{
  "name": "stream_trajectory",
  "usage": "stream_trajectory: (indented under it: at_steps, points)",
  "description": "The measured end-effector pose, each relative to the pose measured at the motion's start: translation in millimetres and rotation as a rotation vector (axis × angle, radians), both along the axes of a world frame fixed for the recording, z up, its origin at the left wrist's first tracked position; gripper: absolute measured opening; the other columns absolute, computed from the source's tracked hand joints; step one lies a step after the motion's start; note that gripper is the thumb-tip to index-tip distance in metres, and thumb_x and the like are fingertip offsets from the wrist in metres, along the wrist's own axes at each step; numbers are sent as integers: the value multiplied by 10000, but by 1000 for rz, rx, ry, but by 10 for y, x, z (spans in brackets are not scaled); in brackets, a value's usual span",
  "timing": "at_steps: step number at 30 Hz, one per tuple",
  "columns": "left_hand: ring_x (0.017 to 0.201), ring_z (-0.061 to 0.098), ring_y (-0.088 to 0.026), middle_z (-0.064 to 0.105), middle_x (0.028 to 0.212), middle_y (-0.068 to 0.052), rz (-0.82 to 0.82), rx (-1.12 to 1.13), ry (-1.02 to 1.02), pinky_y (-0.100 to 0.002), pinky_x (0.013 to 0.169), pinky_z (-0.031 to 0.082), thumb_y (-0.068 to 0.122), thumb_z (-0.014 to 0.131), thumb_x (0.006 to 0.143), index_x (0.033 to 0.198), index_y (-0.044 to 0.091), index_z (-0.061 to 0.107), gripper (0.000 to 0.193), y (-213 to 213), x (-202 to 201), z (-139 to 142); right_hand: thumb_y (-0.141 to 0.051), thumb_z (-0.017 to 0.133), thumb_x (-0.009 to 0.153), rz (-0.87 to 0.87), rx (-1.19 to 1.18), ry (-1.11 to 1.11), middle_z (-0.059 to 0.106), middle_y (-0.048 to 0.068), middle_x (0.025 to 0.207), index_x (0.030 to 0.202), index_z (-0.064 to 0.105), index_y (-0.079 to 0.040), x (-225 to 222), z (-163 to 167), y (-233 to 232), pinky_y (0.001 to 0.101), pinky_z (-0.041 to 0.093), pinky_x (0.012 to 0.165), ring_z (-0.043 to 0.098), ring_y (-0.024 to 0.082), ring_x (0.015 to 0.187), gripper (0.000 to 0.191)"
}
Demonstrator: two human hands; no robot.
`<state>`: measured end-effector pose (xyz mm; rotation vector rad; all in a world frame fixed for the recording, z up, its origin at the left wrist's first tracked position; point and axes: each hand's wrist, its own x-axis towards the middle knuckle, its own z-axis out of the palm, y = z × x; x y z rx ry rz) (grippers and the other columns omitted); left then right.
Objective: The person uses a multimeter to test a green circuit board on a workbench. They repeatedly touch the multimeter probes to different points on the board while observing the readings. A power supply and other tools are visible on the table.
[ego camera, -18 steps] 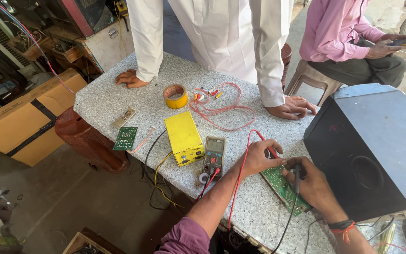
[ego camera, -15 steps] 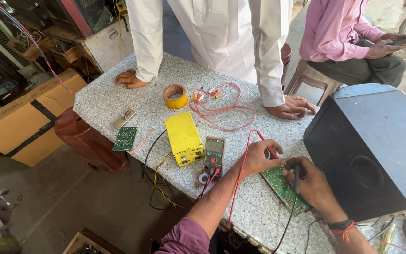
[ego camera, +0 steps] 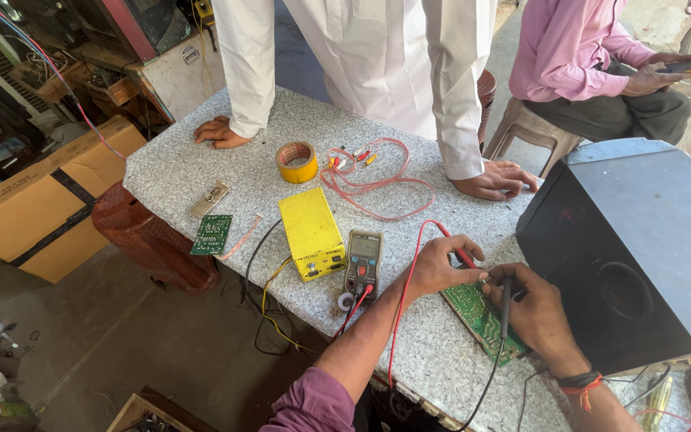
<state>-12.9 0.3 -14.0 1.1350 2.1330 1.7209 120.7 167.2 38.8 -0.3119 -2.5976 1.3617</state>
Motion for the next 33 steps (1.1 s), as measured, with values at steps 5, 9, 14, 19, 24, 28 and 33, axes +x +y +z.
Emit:
stream_trajectory:
  at_steps: [5,9,14,19,24,28,33]
  points:
    - [863,684,-95,751,902,-16,11,13,4,-272,773,510,395,864,772,1057,94,748,430,20,-34,-15,-151,809,800,6,39,62,730,30,786,1069,749,-85,-36,-45,28,313,513,658,641,115,713,284]
    - [845,674,-84,754,901,-7,9,4,-33,-264,748,499,409,857,775,1063,95,748,439,3,-87,-12,-149,811,776,47,45,122,749,-3,821,1072,740,-102,-113,-85,44,305,508,673,655,108,726,308]
    - [825,660,-90,745,899,-15,27,-2,-46,-271,719,494,400,853,760,1070,95,750,446,10,-105,25,-150,818,776,42,55,100,746,11,826,1042,722,-95,-156,-105,66,308,512,669,650,124,720,288]
    - [838,671,-76,743,899,-9,6,4,-37,-265,732,511,390,845,772,1073,97,741,433,4,-121,40,-149,808,776,59,65,102,744,4,827,1043,705,-95,-175,-123,83,307,521,653,659,112,716,291]
    - [764,630,-79,729,884,0,20,-29,-63,-265,661,484,367,843,747,1081,101,738,440,-7,-155,14,-157,803,788,80,66,99,734,29,801,1057,709,-101,-197,-102,69,313,520,657,655,122,705,290]
    - [813,611,-58,704,886,10,36,41,4,-249,710,489,353,855,802,1098,112,728,402,16,-192,-46,-226,748,885,92,-51,161,738,34,866,1053,701,-44,-213,-37,32,287,515,712,649,116,770,252]
    - [768,568,-60,674,904,39,131,7,12,-255,665,476,326,842,805,1142,138,723,404,77,-44,-115,-462,389,1071,170,-410,224,725,3,972,1178,658,-17,38,34,138,235,486,678,595,75,791,531]
